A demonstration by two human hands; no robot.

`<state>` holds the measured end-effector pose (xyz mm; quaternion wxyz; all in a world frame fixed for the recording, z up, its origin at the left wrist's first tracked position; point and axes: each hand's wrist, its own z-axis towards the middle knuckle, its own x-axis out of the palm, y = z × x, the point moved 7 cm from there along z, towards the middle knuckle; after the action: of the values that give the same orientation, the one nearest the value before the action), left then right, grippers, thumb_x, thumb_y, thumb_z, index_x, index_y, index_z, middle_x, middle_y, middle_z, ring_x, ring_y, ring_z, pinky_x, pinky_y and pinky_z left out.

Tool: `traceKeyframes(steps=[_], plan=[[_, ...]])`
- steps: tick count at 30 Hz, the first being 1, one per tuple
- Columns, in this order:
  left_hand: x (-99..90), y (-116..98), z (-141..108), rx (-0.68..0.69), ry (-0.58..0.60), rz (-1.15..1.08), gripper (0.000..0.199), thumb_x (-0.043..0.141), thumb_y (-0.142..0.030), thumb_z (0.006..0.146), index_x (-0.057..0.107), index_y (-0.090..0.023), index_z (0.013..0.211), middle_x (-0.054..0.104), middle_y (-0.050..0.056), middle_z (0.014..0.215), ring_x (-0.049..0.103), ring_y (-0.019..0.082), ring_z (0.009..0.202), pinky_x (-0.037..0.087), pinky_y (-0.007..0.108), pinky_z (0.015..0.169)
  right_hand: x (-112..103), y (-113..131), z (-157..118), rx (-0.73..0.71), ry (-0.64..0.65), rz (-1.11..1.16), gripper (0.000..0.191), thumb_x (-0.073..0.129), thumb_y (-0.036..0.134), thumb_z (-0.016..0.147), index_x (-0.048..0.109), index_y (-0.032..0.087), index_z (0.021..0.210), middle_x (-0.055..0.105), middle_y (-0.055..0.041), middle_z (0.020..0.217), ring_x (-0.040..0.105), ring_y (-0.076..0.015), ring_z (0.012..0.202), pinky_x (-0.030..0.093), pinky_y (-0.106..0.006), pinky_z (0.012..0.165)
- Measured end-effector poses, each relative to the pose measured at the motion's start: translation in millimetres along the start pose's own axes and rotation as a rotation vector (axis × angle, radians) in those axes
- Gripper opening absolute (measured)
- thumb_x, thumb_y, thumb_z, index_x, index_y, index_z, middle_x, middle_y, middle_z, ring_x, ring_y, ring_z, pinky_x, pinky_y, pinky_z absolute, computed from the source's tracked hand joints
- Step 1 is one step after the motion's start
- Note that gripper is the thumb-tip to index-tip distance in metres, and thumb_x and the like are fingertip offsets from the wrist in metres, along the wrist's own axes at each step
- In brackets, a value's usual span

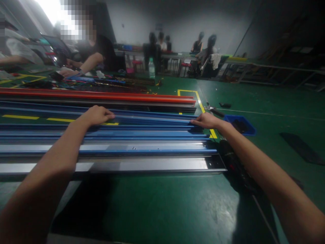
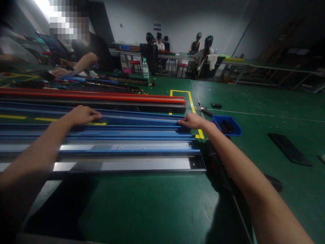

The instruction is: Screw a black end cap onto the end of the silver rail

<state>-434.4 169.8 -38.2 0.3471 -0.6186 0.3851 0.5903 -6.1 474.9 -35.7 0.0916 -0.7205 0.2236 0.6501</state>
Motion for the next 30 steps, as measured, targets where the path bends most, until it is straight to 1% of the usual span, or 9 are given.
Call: traceKeyframes(steps=[3, 6, 9, 15, 20, 24, 27, 30], plan=[[0.9, 0.1, -0.5, 0.013, 0.022, 0.065, 0.058, 0.044, -0.055, 0.094, 0.077, -0.017, 0.124, 0.076, 0.012, 0.122, 0.069, 0.033, 0.114, 0.048, 0.043, 0.104, 0.1, 1.3, 0.1, -0.013, 0.003, -0.003, 0.069, 0.040, 0.071, 0.098, 0.066, 0.019, 0.060, 0.050, -0.0006, 0.053, 0.044, -0.0137, 0.050, 0.036, -0.031, 0.059], [0.6, -0.1, -1.4, 0.017, 0.034, 0.070, 0.056, 0.045, -0.053, 0.096, 0.076, -0.016, 0.125, 0.076, 0.011, 0.124, 0.069, 0.030, 0.114, 0.047, 0.040, 0.105, -0.4, 0.9, 0.0, -0.009, -0.001, -0.009, 0.070, 0.040, 0.073, 0.096, 0.069, 0.019, 0.062, 0.054, -0.0018, 0.055, 0.047, -0.0146, 0.051, 0.037, -0.031, 0.060], [-1.0, -1.8, -3.5, 0.022, 0.044, 0.065, 0.056, 0.047, -0.053, 0.096, 0.075, -0.016, 0.126, 0.076, 0.011, 0.124, 0.069, 0.031, 0.114, 0.048, 0.040, 0.104, -1.1, 2.0, -0.7, -0.026, -0.001, -0.019, 0.070, 0.040, 0.073, 0.096, 0.072, 0.019, 0.065, 0.057, -0.0025, 0.056, 0.049, -0.0155, 0.052, 0.039, -0.032, 0.060], [-3.7, -4.6, -6.5, 0.035, 0.035, 0.049, 0.053, 0.048, -0.052, 0.096, 0.077, -0.017, 0.122, 0.077, 0.010, 0.121, 0.070, 0.030, 0.112, 0.049, 0.038, 0.102, -2.4, 5.5, -2.7, -0.064, 0.016, -0.030, 0.072, 0.037, 0.074, 0.097, 0.074, 0.020, 0.066, 0.057, -0.0018, 0.054, 0.047, -0.0147, 0.051, 0.038, -0.031, 0.058], [-1.0, 0.1, -4.4, 0.006, 0.026, 0.073, 0.054, 0.048, -0.053, 0.096, 0.077, -0.016, 0.123, 0.078, 0.011, 0.117, 0.070, 0.031, 0.110, 0.049, 0.042, 0.099, -1.5, 6.4, -3.5, -0.080, 0.045, -0.013, 0.073, 0.041, 0.078, 0.094, 0.078, 0.019, 0.073, 0.061, -0.0020, 0.059, 0.052, -0.0146, 0.054, 0.038, -0.029, 0.059], [-0.4, 0.7, -3.5, -0.001, 0.029, 0.097, 0.056, 0.047, -0.054, 0.096, 0.077, -0.015, 0.122, 0.078, 0.014, 0.116, 0.070, 0.032, 0.108, 0.050, 0.042, 0.097, -1.2, 5.6, -2.6, -0.071, 0.040, 0.007, 0.073, 0.044, 0.078, 0.094, 0.082, 0.017, 0.079, 0.065, -0.0035, 0.062, 0.053, -0.0154, 0.054, 0.038, -0.030, 0.058], [-1.5, -1.8, -4.0, 0.007, 0.035, 0.108, 0.055, 0.047, -0.052, 0.096, 0.077, -0.015, 0.122, 0.078, 0.014, 0.115, 0.070, 0.031, 0.107, 0.050, 0.041, 0.098, -2.5, 4.4, -2.0, -0.046, 0.016, 0.010, 0.069, 0.048, 0.075, 0.094, 0.083, 0.017, 0.083, 0.068, -0.0042, 0.063, 0.057, -0.0164, 0.057, 0.040, -0.030, 0.059], [-2.8, -5.4, -4.5, 0.016, 0.035, 0.124, 0.054, 0.046, -0.050, 0.096, 0.077, -0.015, 0.122, 0.078, 0.015, 0.114, 0.071, 0.032, 0.105, 0.050, 0.042, 0.099, -2.4, 4.2, -1.9, -0.036, 0.018, 0.010, 0.064, 0.049, 0.072, 0.095, 0.083, 0.018, 0.080, 0.068, -0.0038, 0.062, 0.058, -0.0168, 0.058, 0.040, -0.029, 0.059]])
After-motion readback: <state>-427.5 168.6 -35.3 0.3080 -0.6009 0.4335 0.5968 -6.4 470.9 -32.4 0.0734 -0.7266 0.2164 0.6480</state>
